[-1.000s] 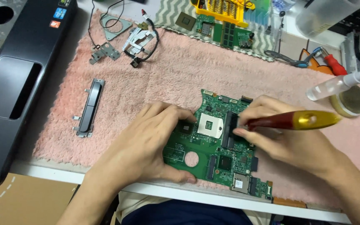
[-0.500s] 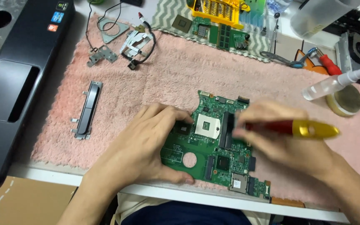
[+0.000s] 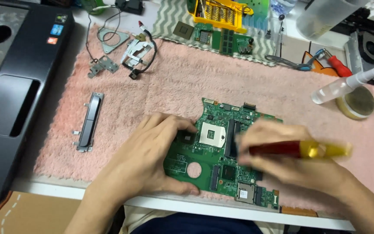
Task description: The person cleans a green circuit board using a red-handled brush. They hold the board with their left hand and brush various components and surfaces with their right hand, occasionally rotating the board to access different areas.
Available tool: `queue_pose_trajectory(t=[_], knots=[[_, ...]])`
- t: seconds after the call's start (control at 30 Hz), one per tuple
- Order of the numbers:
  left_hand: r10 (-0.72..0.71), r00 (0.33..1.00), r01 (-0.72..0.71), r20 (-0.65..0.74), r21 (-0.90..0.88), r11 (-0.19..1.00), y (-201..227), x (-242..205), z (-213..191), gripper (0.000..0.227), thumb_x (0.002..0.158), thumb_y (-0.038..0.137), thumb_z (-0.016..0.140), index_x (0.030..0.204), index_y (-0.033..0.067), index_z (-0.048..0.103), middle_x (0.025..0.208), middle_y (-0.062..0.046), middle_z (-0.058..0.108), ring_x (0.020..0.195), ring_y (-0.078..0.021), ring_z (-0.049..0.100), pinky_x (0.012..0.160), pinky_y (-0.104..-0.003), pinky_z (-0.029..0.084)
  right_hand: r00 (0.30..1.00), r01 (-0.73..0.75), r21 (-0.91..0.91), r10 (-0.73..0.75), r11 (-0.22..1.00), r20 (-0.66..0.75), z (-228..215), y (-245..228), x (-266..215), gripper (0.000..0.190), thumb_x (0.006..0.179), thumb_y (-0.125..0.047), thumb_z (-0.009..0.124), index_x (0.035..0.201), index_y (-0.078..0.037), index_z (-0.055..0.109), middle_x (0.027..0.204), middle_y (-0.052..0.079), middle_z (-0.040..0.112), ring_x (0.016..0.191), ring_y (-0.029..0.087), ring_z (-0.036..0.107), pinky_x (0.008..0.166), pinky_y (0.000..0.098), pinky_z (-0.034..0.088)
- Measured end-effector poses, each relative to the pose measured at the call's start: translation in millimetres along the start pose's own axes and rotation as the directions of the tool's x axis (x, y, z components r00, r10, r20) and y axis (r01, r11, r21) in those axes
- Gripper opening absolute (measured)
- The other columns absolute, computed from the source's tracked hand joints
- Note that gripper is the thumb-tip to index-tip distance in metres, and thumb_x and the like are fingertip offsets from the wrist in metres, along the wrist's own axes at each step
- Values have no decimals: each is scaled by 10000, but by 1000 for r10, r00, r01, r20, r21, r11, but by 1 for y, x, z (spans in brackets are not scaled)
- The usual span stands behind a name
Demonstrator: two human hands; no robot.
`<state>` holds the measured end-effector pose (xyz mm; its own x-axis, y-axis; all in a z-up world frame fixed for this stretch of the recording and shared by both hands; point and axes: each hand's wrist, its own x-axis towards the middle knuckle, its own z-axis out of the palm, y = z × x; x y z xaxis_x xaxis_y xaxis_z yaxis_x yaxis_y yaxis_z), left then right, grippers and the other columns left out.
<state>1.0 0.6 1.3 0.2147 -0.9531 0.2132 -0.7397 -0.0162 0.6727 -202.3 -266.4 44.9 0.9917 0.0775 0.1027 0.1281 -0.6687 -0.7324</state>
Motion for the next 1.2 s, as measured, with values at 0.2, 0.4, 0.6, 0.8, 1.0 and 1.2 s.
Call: queue_pose_trajectory(t=[0.2,0.4,0.6,0.8,1.0,1.2], knots=[[72,995,-71,-69,23,997,1,0,0,1077,653,734,1052,1401,110,595,1532,-130,715,1350,-334,655,1102,-479,510,979,84,-54,-93,995,-180,-2,-18,3,78,969,-81,862,1042,-93,836,997,17,843,897,139,804,859,290,663],[38,999,-38,-2,36,999,-1,0,1,1268,650,747,1076,1569,68,526,1695,-141,628,1522,-329,555,1205,-528,464,785,-236,325,377,916,-491,-12,5,-35,218,958,-85,849,1169,-32,835,921,122,910,767,197,911,773,310,813],[-68,997,72,-34,124,990,-8,-7,11,1248,593,838,1056,1561,198,596,1529,-99,664,1391,-345,677,1118,-540,544,612,-130,528,487,839,-623,-4,32,-93,255,978,12,800,1228,55,766,869,252,858,724,321,889,705,380,788],[43,977,-6,-207,176,984,11,-11,12,729,785,577,1026,1269,204,629,1650,-43,702,1356,-294,690,1034,-482,593,448,91,682,581,726,-679,22,70,-139,209,1108,-33,683,1262,102,722,969,267,737,682,369,712,635,427,611],[126,980,-110,-156,105,988,2,-10,-2,775,767,577,1094,1157,204,538,1715,-73,677,1482,-342,650,1107,-537,545,498,64,814,689,577,-527,15,65,-133,490,1159,-220,484,711,-27,524,1215,370,868,913,410,794,825,489,599],[165,986,-166,-32,-54,985,48,8,-27,985,808,691,948,1535,140,576,1491,-174,606,1435,-346,670,1073,-468,581,657,175,910,644,377,-393,-2,44,-115,441,1092,-224,686,724,16,658,1558,457,767,1206,863,814,1141,859,603]])
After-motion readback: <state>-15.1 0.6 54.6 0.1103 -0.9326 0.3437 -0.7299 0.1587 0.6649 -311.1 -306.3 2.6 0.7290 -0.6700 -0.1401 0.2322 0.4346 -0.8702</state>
